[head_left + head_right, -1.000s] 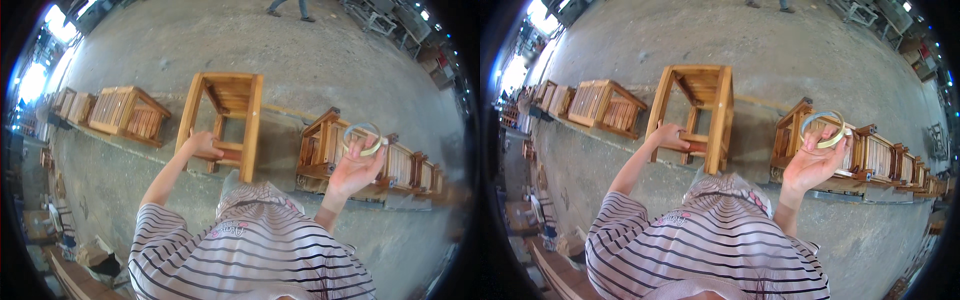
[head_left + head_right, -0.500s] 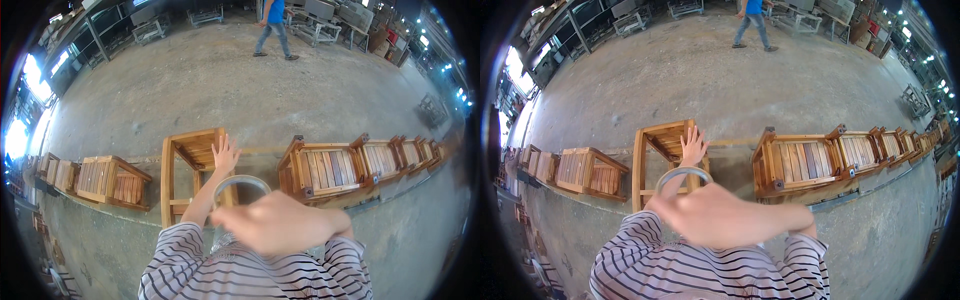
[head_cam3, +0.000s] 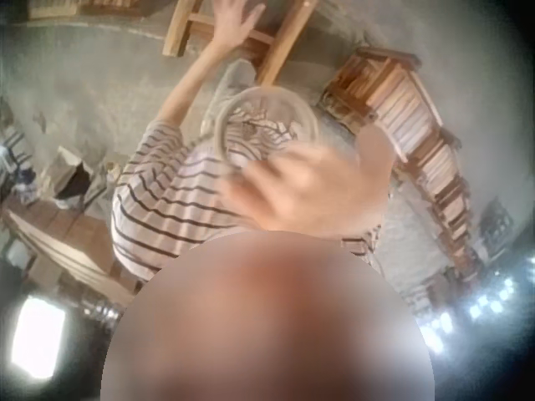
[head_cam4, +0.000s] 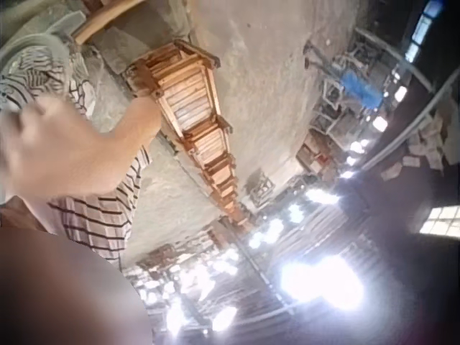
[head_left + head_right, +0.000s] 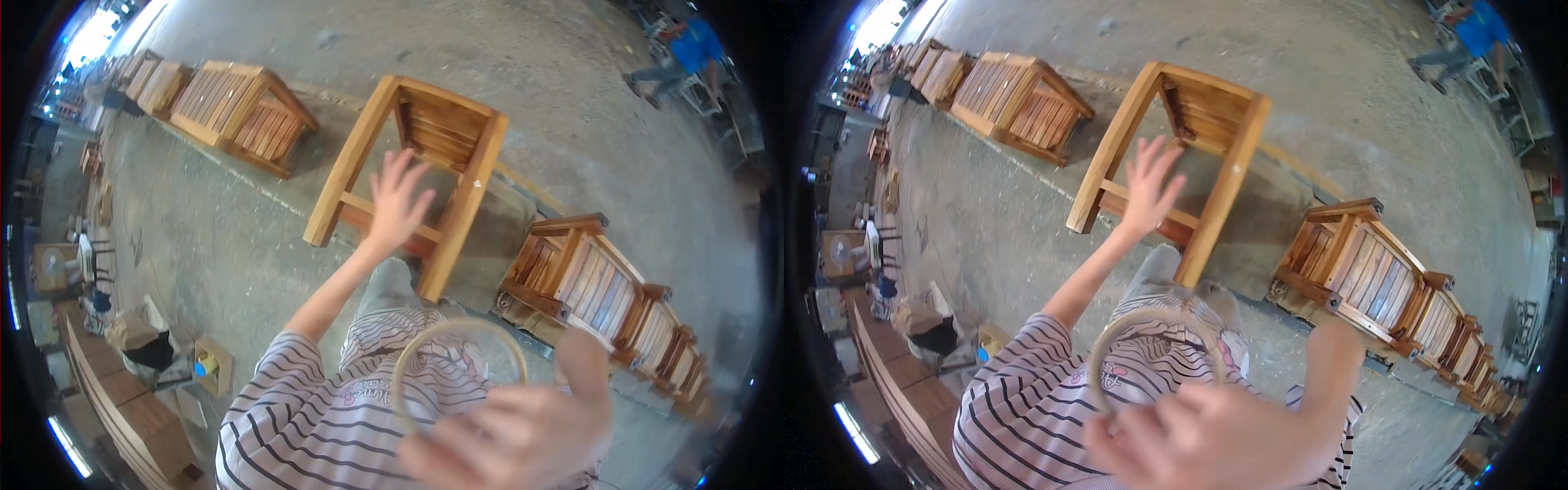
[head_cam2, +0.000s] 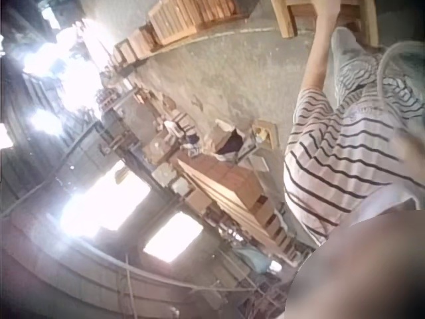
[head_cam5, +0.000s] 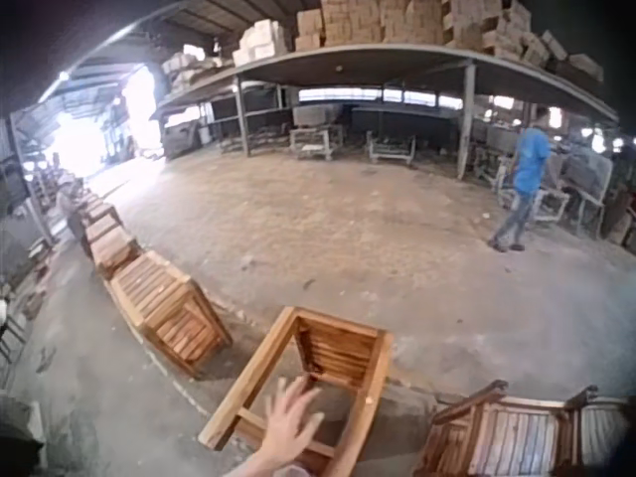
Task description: Taping specific joints or points on wooden stools in a factory.
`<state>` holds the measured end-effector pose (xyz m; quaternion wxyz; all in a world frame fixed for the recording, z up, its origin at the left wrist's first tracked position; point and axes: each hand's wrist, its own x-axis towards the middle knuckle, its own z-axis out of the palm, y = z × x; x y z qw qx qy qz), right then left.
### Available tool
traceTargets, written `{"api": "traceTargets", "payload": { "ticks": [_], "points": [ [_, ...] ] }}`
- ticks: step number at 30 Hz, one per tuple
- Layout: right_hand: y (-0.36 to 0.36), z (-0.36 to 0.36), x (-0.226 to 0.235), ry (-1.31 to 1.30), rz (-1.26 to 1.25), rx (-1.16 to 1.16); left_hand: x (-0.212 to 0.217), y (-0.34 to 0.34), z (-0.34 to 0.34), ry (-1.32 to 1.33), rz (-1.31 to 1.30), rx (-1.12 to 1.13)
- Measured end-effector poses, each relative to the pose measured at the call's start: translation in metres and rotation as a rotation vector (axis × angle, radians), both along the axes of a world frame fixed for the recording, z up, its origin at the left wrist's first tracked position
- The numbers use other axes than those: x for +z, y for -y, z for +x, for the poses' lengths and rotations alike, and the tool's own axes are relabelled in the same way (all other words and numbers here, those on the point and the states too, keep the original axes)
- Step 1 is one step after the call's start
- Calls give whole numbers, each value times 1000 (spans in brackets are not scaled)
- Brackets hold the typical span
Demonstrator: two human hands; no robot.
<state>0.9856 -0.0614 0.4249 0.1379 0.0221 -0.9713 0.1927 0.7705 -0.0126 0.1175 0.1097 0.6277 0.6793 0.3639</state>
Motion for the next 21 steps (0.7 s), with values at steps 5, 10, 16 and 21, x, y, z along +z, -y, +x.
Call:
{"api": "traceTargets", "payload": {
  "ticks": [5,10,16,21],
  "points": [
    [-86,-56,-125,69,-1028,-576,-16,42,-105,75,-149,398],
    [-124,-119,-271,-193,-1466,-893,-35,42,-165,573,-476,301],
    [-167,-217,-345,-241,-1625,-1151,-51,-1,-199,804,-646,185],
    [-193,-272,-374,-380,-1488,-1329,-68,-14,-209,1144,-757,192]
  ]
}}
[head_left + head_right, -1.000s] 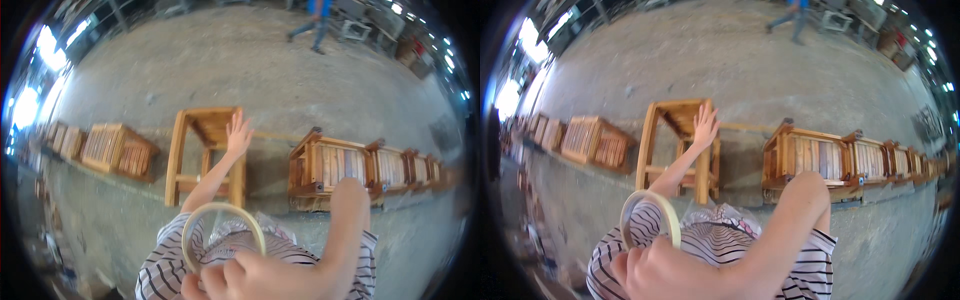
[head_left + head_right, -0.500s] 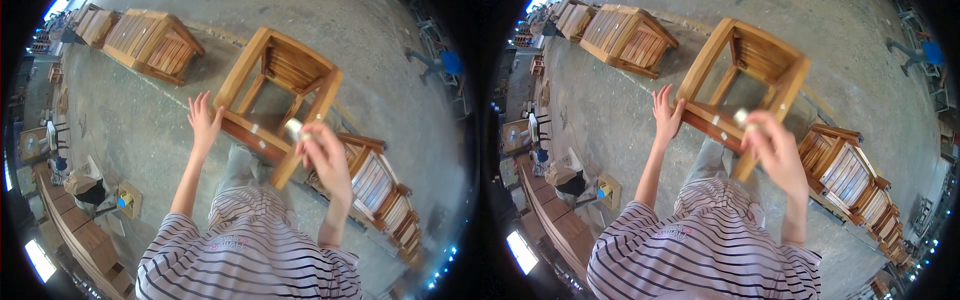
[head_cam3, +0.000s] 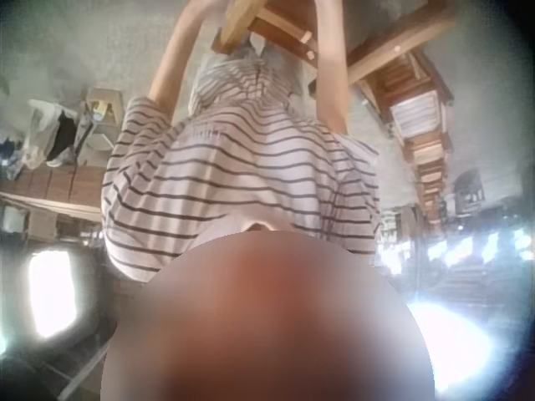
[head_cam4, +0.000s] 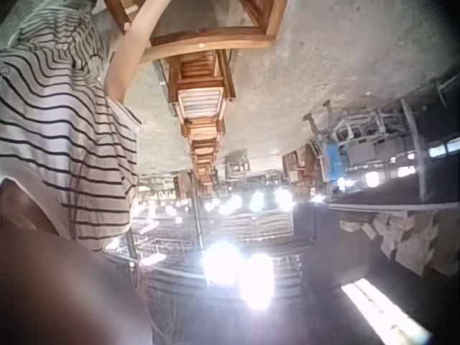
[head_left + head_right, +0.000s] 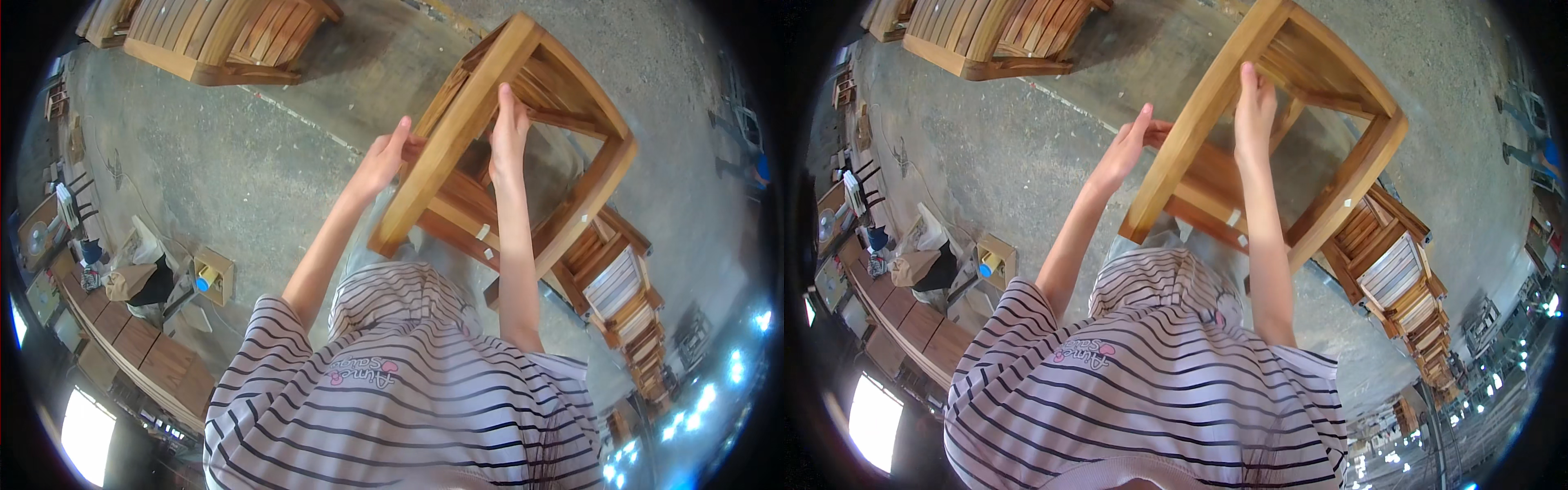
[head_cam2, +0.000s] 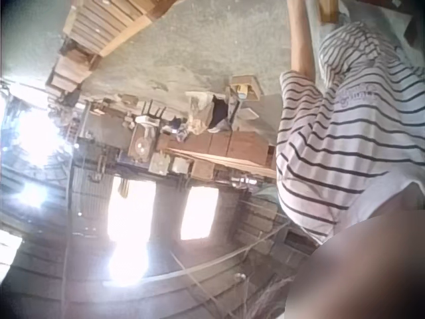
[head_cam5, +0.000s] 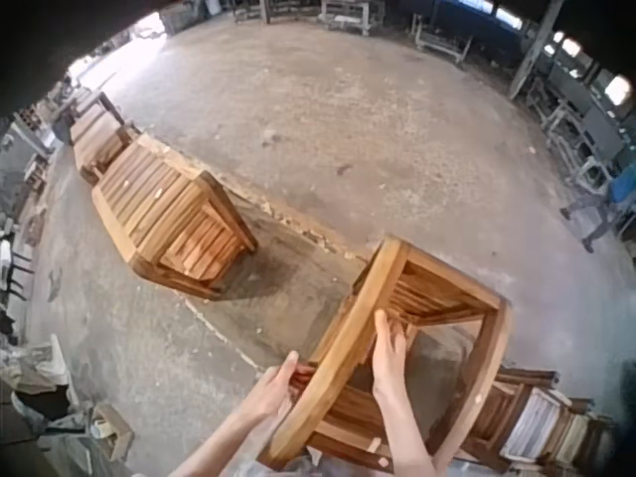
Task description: Taping specific joints or points on wooden stools in a factory.
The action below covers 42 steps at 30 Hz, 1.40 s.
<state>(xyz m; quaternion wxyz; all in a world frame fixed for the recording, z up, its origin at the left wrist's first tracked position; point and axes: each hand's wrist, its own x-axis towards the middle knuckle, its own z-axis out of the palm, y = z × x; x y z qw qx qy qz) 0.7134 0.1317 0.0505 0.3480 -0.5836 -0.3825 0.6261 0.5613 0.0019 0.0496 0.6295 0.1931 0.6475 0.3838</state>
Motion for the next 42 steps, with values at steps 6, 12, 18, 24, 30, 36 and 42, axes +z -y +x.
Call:
{"api": "traceTargets", "payload": {
  "ticks": [6,12,18,24,30,36,42],
  "points": [
    [-17,-20,4,25,9,-264,16,-9,7,32,-92,64],
    [-23,17,75,-45,-189,-356,120,-18,28,-56,73,-101],
    [24,44,86,139,132,-236,120,-8,83,-109,251,-105],
    [16,99,35,-180,-458,-409,89,6,129,-417,245,-220],
    [39,184,-25,-358,-459,-404,62,26,192,-278,222,-292],
    [72,263,-119,-477,-332,-394,11,44,231,-83,220,-538],
    [84,305,-181,-524,-359,-371,-5,58,239,-30,242,-527]
  ]
}}
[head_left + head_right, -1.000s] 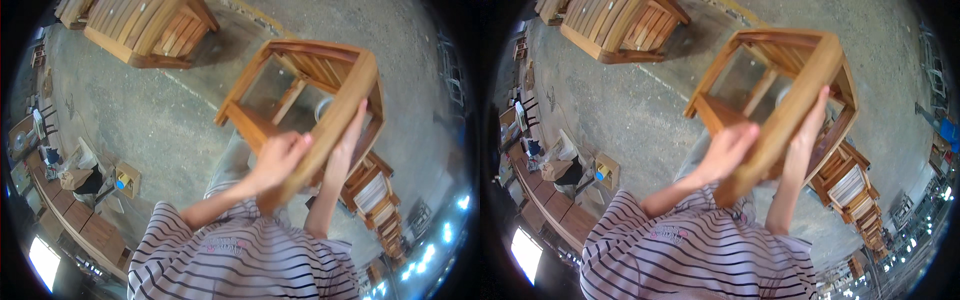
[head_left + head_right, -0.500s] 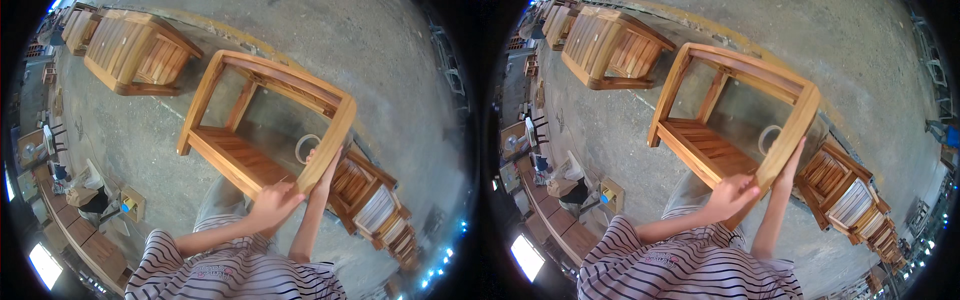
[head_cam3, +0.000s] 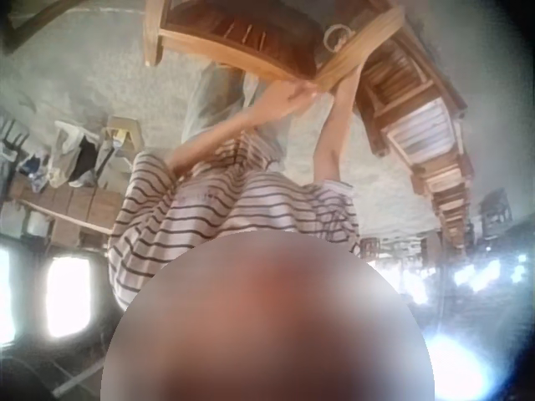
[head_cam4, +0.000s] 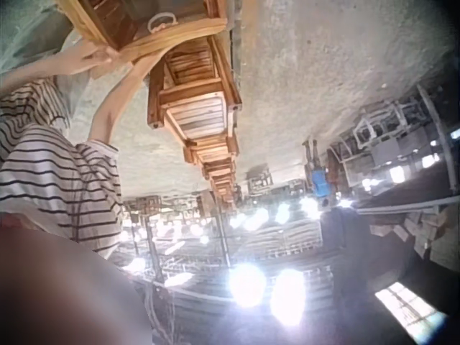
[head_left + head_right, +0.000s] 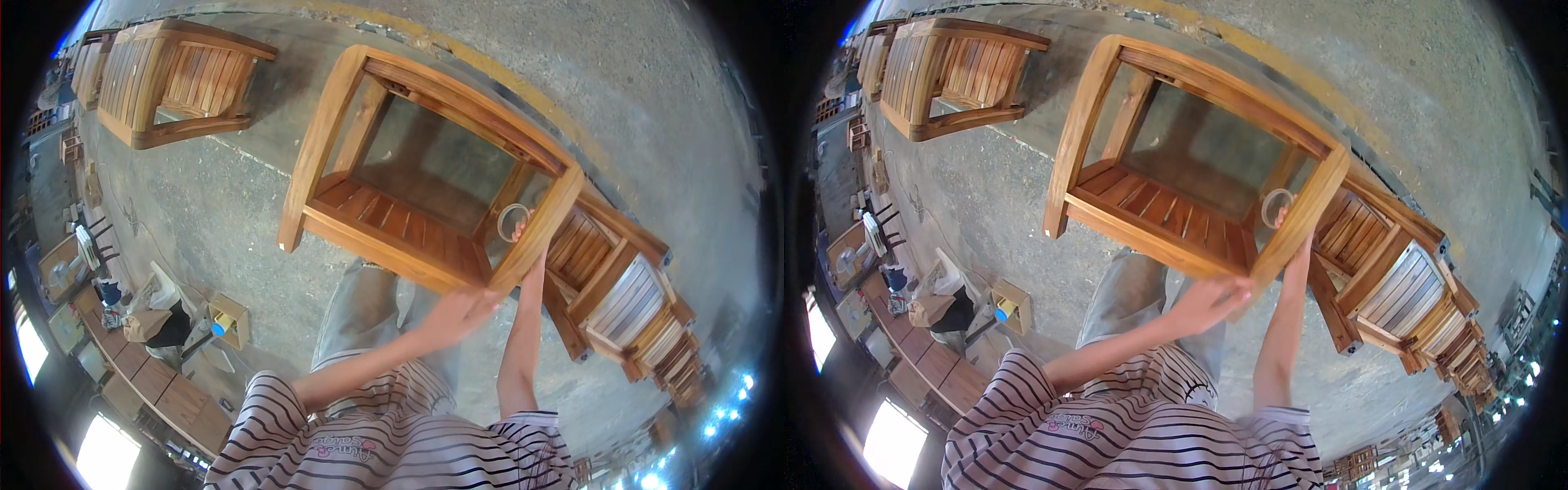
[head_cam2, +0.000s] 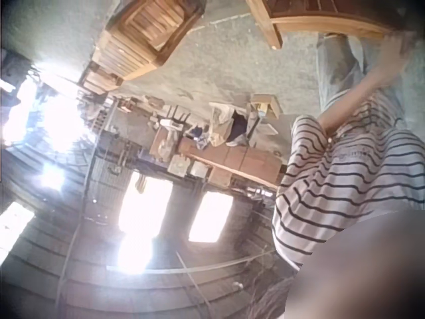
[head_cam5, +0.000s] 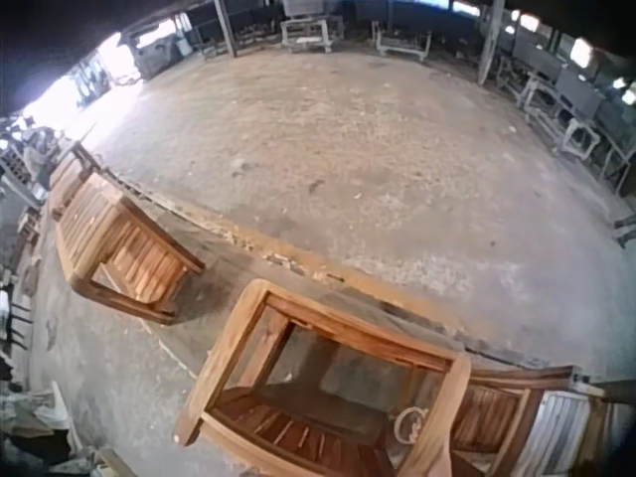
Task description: Taping specific joints or points on wooden stools in a factory.
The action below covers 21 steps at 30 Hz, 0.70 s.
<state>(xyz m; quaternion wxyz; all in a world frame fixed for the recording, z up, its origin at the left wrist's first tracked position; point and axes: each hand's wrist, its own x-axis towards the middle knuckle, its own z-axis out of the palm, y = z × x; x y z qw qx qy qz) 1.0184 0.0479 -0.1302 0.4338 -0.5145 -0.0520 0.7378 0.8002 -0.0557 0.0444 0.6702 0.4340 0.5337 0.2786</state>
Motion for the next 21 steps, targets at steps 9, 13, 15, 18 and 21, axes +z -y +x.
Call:
{"api": "traceTargets", "payload": {
  "ticks": [9,13,15,18,21],
  "points": [
    [6,14,19,824,92,-1,8,-20,-16,-22,-123,146],
    [23,-23,107,934,296,8,18,-38,-18,-64,22,218],
    [40,-48,149,796,345,73,28,-39,-15,-98,82,256],
    [64,-69,201,783,407,291,38,-35,-2,-75,133,281],
    [80,-71,232,601,445,359,56,-25,13,-131,206,299]
  ]
}}
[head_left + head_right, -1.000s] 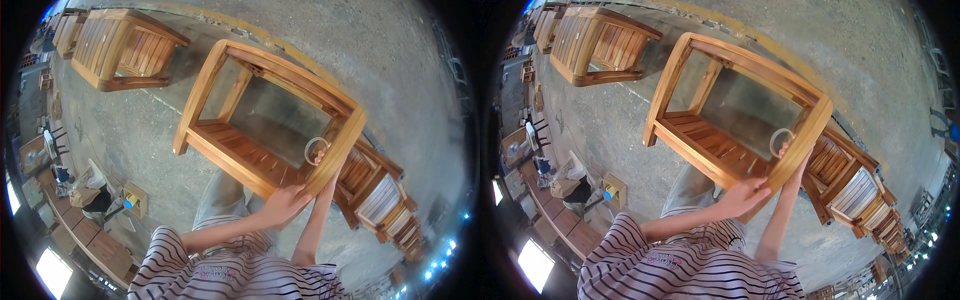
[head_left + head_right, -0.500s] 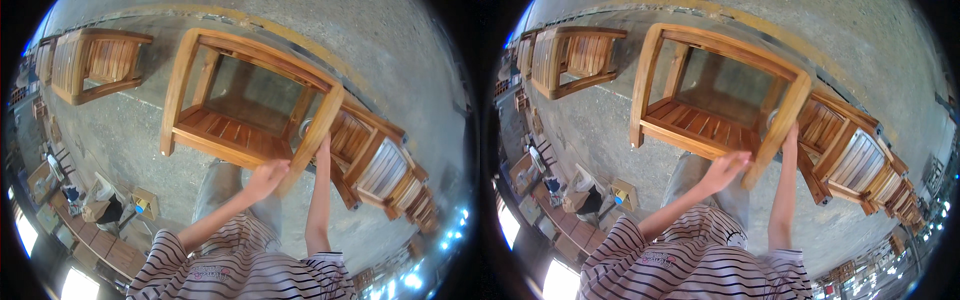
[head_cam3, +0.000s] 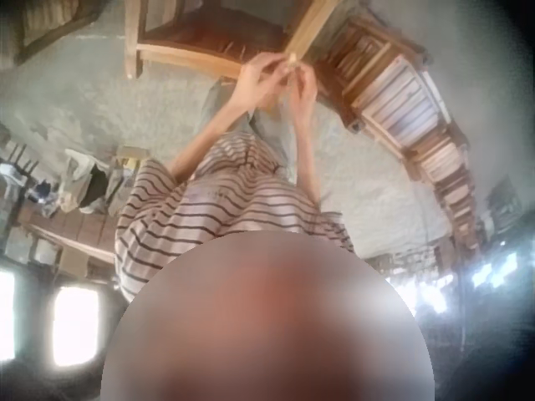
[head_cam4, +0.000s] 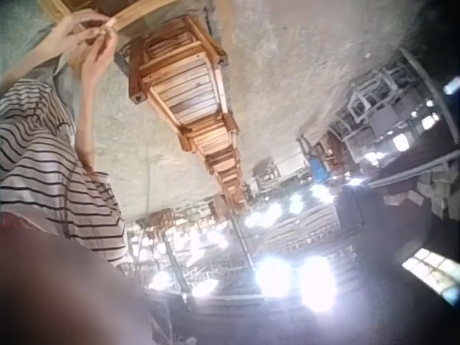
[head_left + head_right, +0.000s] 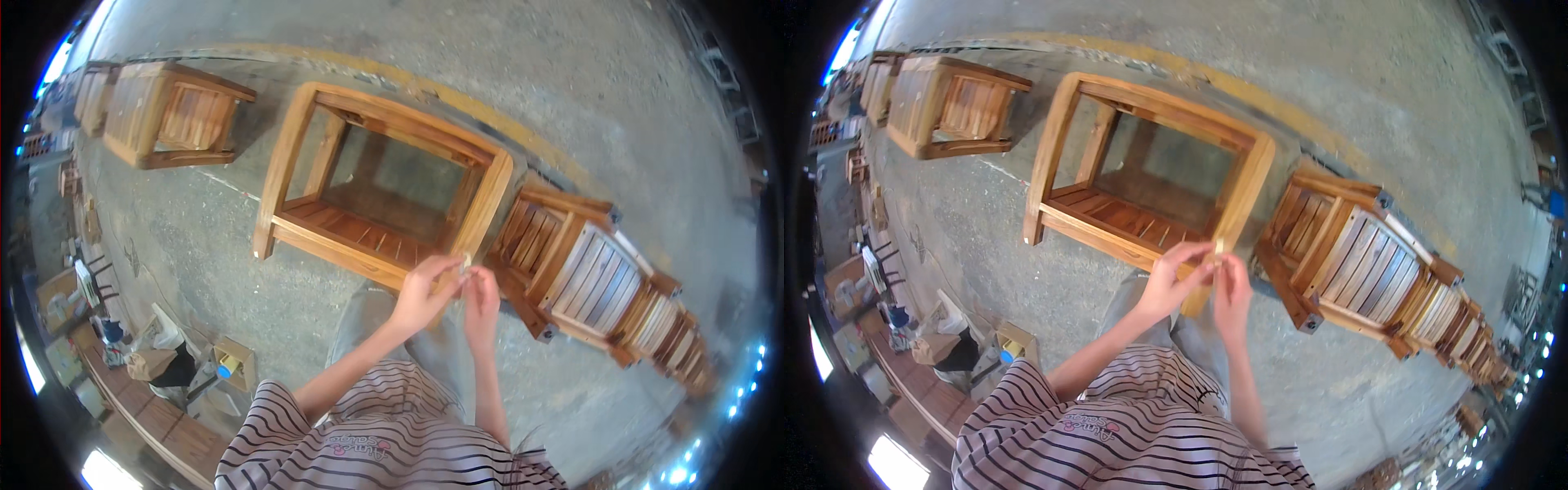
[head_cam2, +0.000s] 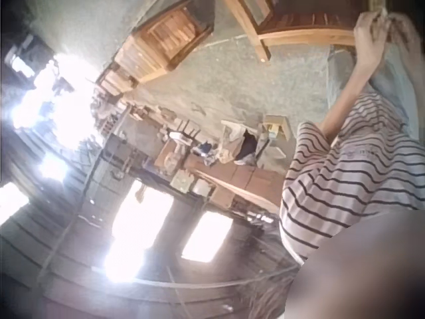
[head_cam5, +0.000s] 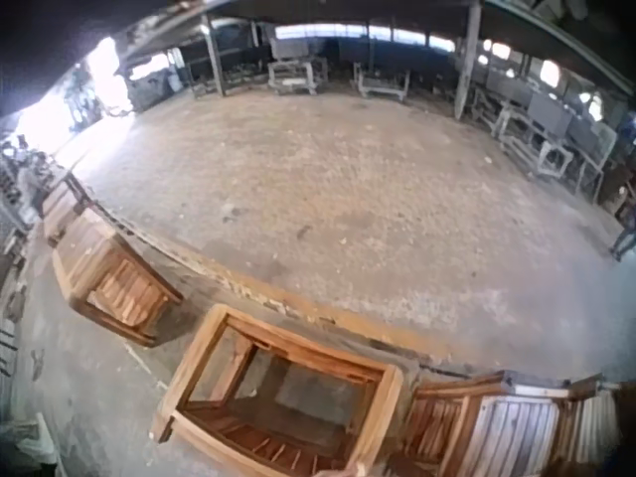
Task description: Taping specific joints or points on wooden stools in a factory.
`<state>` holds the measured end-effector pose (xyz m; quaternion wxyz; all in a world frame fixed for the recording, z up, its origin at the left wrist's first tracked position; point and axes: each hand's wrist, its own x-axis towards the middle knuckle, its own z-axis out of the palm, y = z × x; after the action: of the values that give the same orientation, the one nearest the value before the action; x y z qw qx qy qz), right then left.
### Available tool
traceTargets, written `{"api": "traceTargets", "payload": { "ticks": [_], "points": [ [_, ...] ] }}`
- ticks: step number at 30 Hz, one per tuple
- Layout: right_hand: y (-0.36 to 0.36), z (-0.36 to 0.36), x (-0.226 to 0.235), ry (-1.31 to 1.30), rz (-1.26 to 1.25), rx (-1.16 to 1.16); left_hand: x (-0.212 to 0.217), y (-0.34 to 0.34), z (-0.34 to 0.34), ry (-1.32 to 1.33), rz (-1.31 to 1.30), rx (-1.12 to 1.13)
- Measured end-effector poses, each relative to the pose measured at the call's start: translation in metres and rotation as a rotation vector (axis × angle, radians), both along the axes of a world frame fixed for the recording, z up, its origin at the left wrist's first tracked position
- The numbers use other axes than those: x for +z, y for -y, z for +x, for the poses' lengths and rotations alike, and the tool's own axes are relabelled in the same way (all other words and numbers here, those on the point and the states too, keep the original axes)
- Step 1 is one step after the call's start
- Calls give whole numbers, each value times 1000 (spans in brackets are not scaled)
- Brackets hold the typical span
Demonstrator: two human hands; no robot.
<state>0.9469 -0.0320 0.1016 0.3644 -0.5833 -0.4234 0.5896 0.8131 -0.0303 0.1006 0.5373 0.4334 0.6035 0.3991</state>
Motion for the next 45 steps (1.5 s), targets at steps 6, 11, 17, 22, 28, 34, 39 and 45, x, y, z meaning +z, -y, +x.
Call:
{"api": "traceTargets", "payload": {
  "ticks": [6,11,17,22,28,34,39,45],
  "points": [
    [5,36,49,-76,103,222,58,24,32,-6,71,144],
    [11,54,56,-167,115,440,76,63,57,-122,148,374],
    [42,49,96,-257,241,710,104,128,73,-245,279,674],
    [83,54,112,-300,221,867,121,186,92,-401,391,813],
    [150,30,144,-292,265,1091,143,272,82,-448,366,971],
    [257,-36,185,-260,208,1336,168,393,32,-555,374,1112],
    [356,-99,190,-297,253,1441,189,501,-13,-574,364,1249],
    [423,-162,171,-371,326,1384,188,562,-56,-597,343,1346]
  ]
}}
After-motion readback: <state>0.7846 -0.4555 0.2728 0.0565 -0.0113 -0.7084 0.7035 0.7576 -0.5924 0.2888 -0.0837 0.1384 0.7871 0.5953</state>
